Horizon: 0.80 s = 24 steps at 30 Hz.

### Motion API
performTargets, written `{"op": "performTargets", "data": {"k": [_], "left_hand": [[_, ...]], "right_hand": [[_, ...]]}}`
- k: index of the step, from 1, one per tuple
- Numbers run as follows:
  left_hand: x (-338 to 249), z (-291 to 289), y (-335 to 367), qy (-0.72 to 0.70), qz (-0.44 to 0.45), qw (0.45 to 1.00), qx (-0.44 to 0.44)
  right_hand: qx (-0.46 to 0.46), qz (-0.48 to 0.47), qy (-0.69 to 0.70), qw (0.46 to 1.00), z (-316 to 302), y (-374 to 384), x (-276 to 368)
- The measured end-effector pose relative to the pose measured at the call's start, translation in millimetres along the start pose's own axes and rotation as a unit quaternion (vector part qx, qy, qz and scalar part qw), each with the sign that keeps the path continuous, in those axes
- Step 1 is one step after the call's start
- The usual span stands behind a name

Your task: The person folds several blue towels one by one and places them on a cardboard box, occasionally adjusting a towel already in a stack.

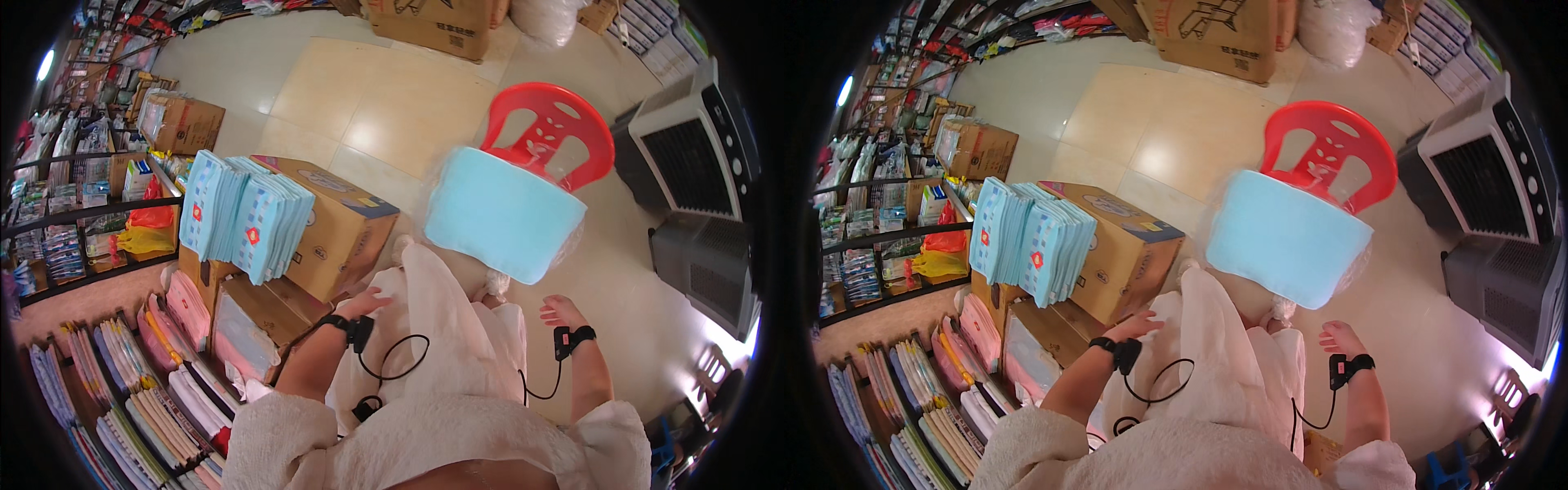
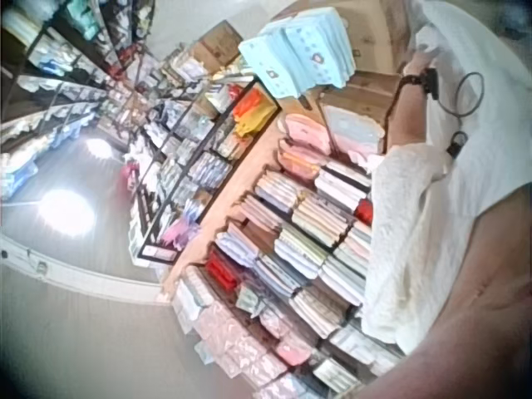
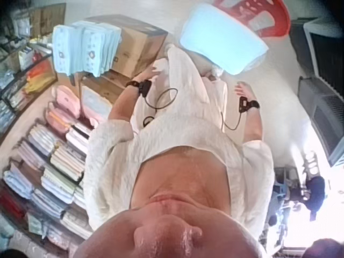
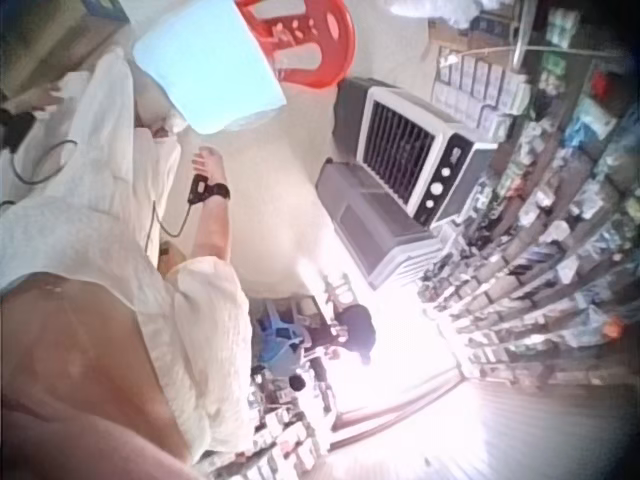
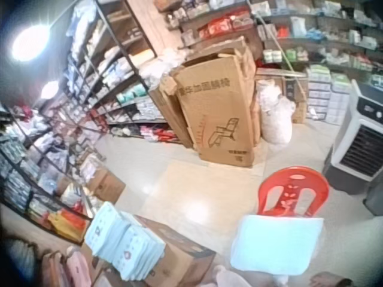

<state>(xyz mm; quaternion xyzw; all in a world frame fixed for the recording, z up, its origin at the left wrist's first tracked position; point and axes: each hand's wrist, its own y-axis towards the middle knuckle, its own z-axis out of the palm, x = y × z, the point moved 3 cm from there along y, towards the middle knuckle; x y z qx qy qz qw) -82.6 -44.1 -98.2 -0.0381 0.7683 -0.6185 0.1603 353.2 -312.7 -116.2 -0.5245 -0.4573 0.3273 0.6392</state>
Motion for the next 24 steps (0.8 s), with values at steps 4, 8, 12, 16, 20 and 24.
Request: {"op": "performTargets", "data": {"k": [4, 8, 12, 16, 20, 24], "left_hand": [[-50, 84, 32, 0.214, 0.097, 0.964, 0.121], [-134, 120, 26, 0.334, 0.154, 0.929, 0.035], [-150, 134, 83, 0.401, 0.418, 0.809, -0.103], [-154, 127, 109, 0.361, 0.508, 0.775, -0.101], [-136, 128, 109, 0.327, 0.574, 0.734, -0.159], [-110, 136, 108, 0.328, 0.605, 0.681, -0.248]], "right_hand": [[0.114, 0.092, -0.19, 0.971, -26, 4, -62], [0.182, 0.111, -0.263, 0.941, 6, 1, -88], [0.128, -0.011, -0.223, 0.966, 7, 33, -94], [0.038, -0.121, -0.173, 0.977, 3, 73, -114], [-0.007, -0.135, -0.223, 0.965, 4, 84, -122], [-0.046, -0.2, -0.255, 0.945, 13, 95, -143]]}}
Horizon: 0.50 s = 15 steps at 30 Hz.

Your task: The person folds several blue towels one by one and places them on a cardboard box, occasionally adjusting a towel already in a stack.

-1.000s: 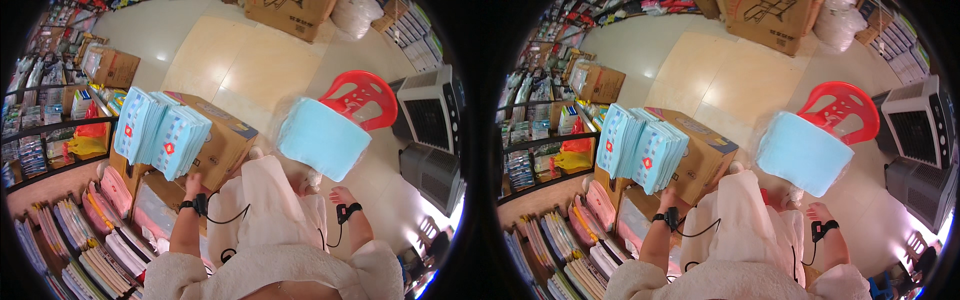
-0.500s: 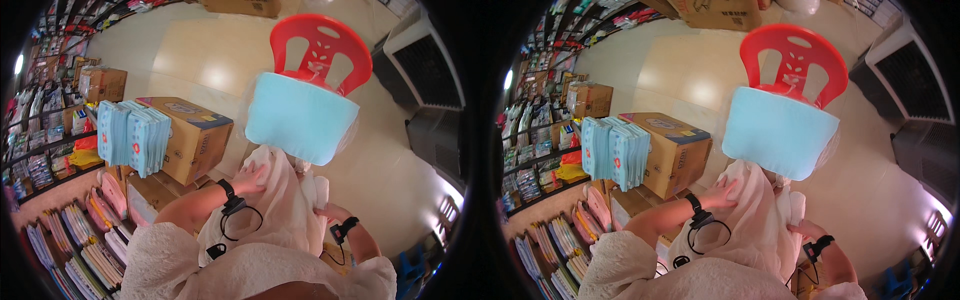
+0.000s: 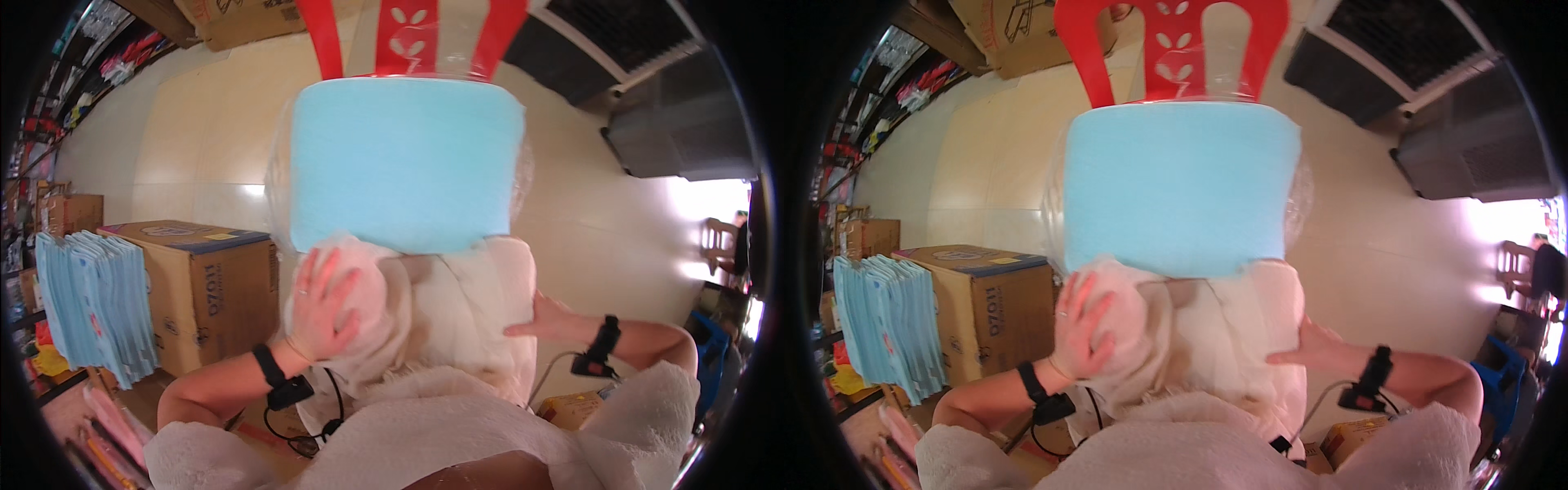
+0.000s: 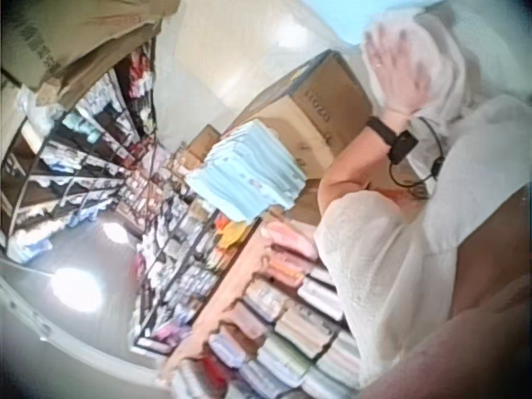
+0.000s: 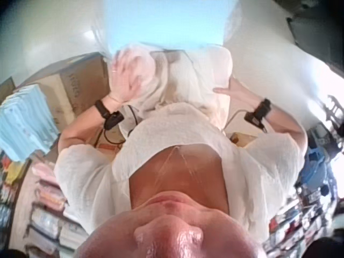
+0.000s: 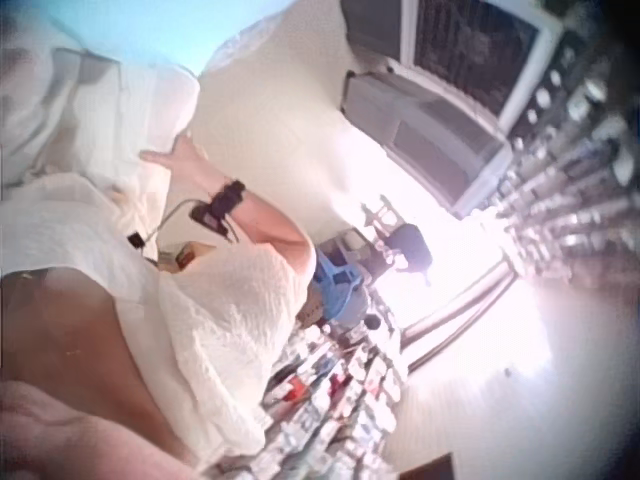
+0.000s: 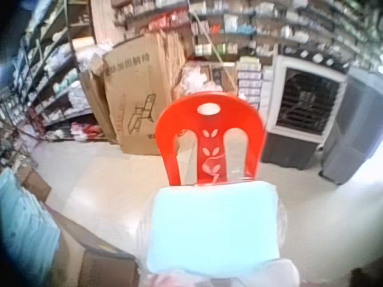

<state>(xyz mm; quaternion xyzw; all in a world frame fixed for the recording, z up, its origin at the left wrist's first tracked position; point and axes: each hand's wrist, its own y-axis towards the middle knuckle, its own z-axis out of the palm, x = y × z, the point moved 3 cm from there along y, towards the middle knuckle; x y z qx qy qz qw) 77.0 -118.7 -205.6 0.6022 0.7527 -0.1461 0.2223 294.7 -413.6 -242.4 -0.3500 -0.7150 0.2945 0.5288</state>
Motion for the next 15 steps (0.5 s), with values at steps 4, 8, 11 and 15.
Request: {"op": "performTargets", "data": {"k": [4, 8, 11, 15], "left_hand": [[-11, 3, -27, 0.032, 0.014, 0.997, -0.069], [-8, 2, -47, 0.062, 0.001, 0.989, -0.134], [6, -4, -38, -0.048, -0.141, 0.972, -0.183], [27, -19, -31, -0.056, -0.212, 0.96, -0.174]], "right_hand": [[0.029, 0.009, -0.051, 0.998, 21, 4, -23], [-0.222, -0.254, 0.073, 0.938, 20, -5, -15], [-0.389, -0.122, -0.051, 0.912, 10, -43, 26], [-0.476, -0.087, -0.215, 0.848, 12, -41, 45]]}}
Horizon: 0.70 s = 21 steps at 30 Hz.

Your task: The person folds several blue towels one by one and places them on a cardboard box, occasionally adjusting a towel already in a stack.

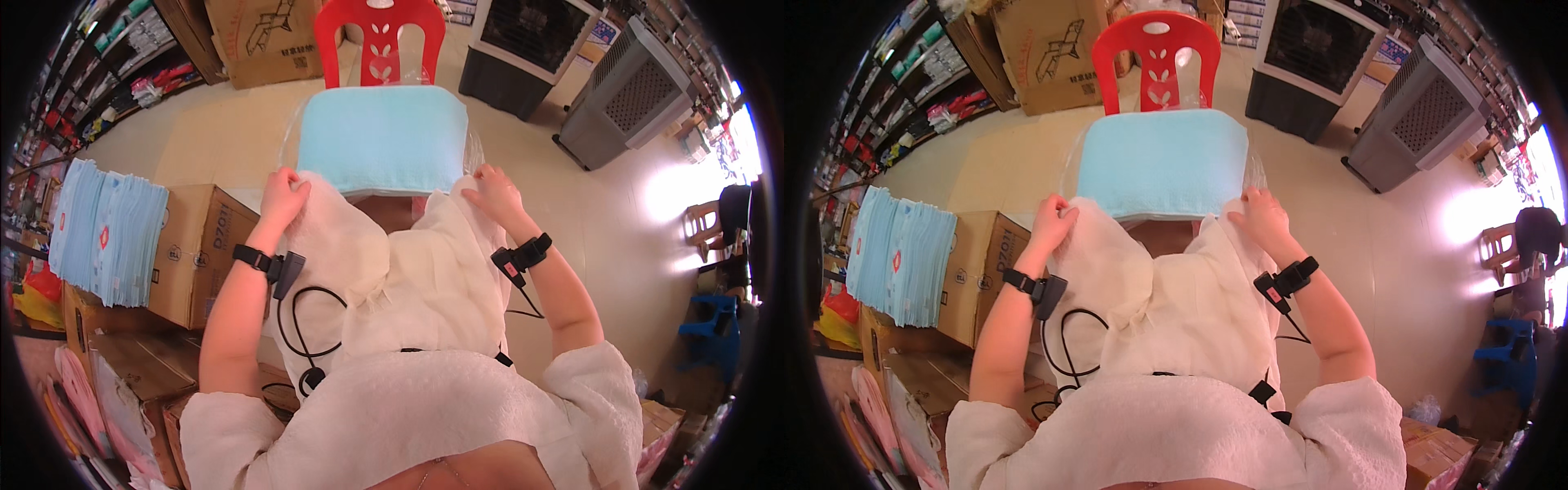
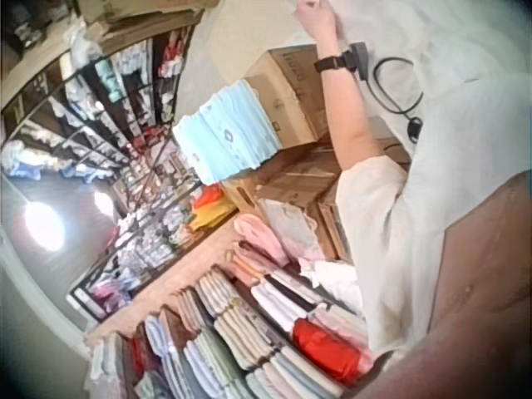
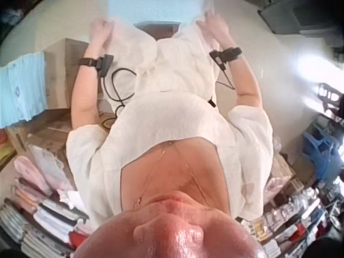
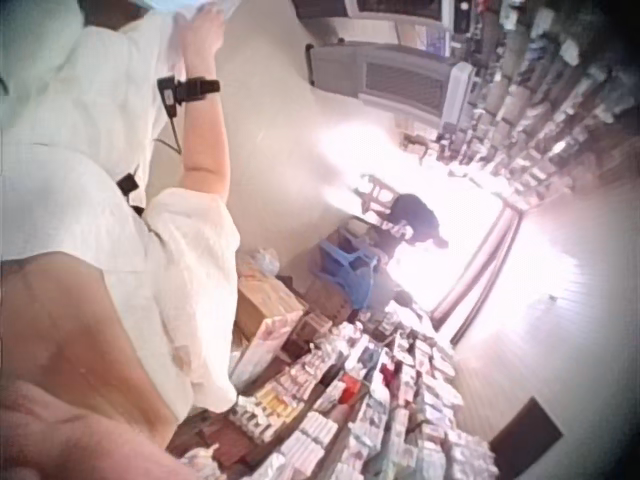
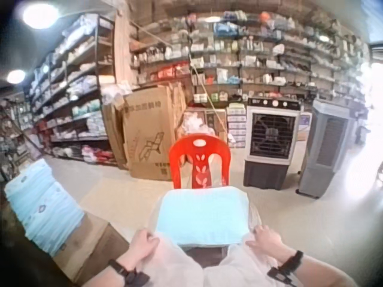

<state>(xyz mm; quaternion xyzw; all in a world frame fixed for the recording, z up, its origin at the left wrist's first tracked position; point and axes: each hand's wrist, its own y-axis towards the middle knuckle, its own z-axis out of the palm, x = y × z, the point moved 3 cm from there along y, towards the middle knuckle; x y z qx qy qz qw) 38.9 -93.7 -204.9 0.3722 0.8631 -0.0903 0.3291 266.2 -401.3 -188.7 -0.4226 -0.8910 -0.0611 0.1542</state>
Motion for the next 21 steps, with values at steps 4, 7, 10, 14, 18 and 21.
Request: {"op": "performTargets", "data": {"k": [4, 7, 10, 14, 18, 21], "left_hand": [[15, -1, 3, 0.079, 0.033, 0.996, 0.005], [23, -12, 4, 0.091, 0.029, 0.995, -0.011], [51, -40, -4, 0.116, -0.016, 0.99, -0.079], [110, -90, 2, 0.11, -0.077, 0.965, -0.227], [138, -88, -2, 0.315, -0.163, 0.929, -0.105], [134, -56, -16, 0.232, -0.135, 0.963, -0.038]], "right_hand": [[-0.017, -0.071, 0.007, 0.997, 2, 13, -7], [-0.062, -0.075, -0.111, 0.989, -6, 23, -24], [-0.217, -0.02, -0.019, 0.976, -27, 30, -85], [-0.313, 0.139, -0.049, 0.938, -39, 15, -201], [-0.038, 0.227, -0.059, 0.971, 1, 8, -232], [-0.04, 0.111, 0.249, 0.961, 26, 25, -117]]}}
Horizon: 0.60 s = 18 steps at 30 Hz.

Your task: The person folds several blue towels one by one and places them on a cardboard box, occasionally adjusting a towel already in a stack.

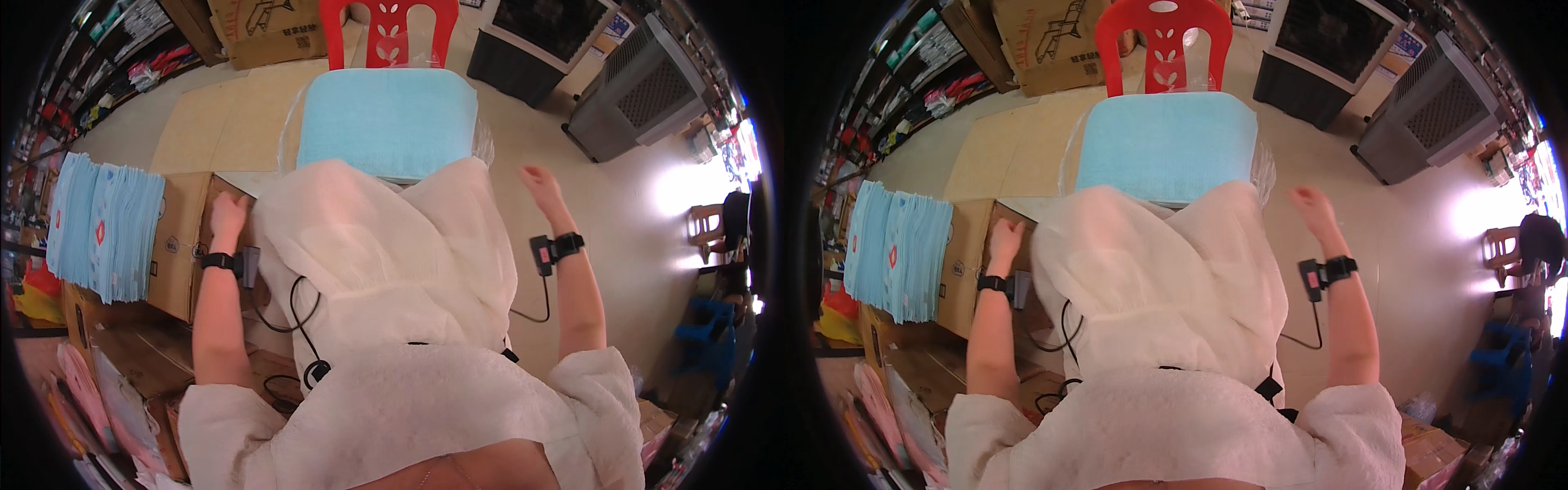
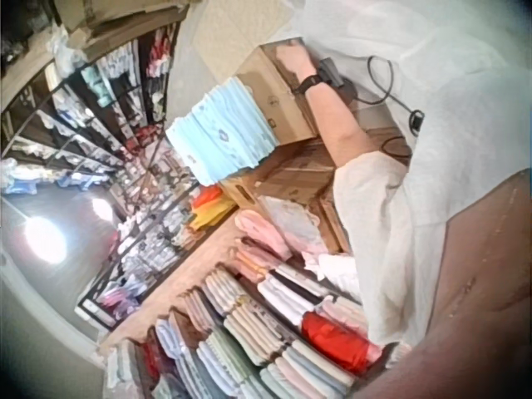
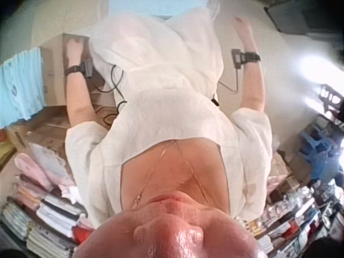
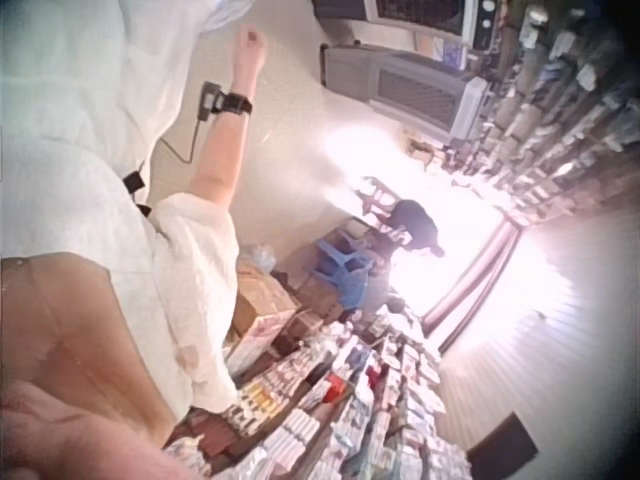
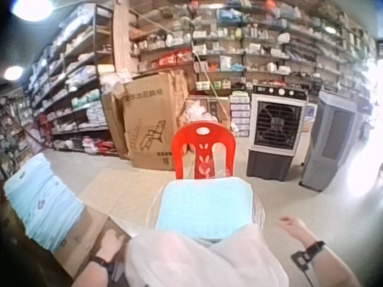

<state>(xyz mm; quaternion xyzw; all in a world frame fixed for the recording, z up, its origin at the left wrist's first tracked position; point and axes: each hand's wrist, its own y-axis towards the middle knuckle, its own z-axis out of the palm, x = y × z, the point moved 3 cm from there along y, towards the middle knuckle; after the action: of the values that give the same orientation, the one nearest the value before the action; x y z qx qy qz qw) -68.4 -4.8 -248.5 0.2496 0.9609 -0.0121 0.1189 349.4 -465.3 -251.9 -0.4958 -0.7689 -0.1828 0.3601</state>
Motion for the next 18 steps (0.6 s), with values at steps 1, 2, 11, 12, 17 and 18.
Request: {"op": "performTargets", "data": {"k": [1, 2, 11, 12, 17, 18], "left_hand": [[-14, 4, -3, -0.122, 0.037, 0.992, 0.002], [-32, 10, -9, -0.244, 0.071, 0.967, 0.003], [-102, -3, -29, -0.378, 0.114, 0.897, 0.198], [-102, -2, -29, -0.371, 0.129, 0.901, 0.183], [-101, -10, -19, -0.361, 0.141, 0.918, 0.083], [-100, -14, -13, -0.366, 0.146, 0.917, 0.058]], "right_hand": [[0.029, -0.051, 0.055, 0.997, 22, -9, 38], [0.061, -0.118, 0.02, 0.991, 42, -13, 65], [0.073, -0.21, -0.257, 0.941, 55, -10, 120], [0.078, -0.192, -0.256, 0.944, 53, -10, 121], [0.174, -0.161, -0.244, 0.94, 33, 5, 116], [0.201, -0.167, -0.227, 0.938, 33, 7, 113]]}}
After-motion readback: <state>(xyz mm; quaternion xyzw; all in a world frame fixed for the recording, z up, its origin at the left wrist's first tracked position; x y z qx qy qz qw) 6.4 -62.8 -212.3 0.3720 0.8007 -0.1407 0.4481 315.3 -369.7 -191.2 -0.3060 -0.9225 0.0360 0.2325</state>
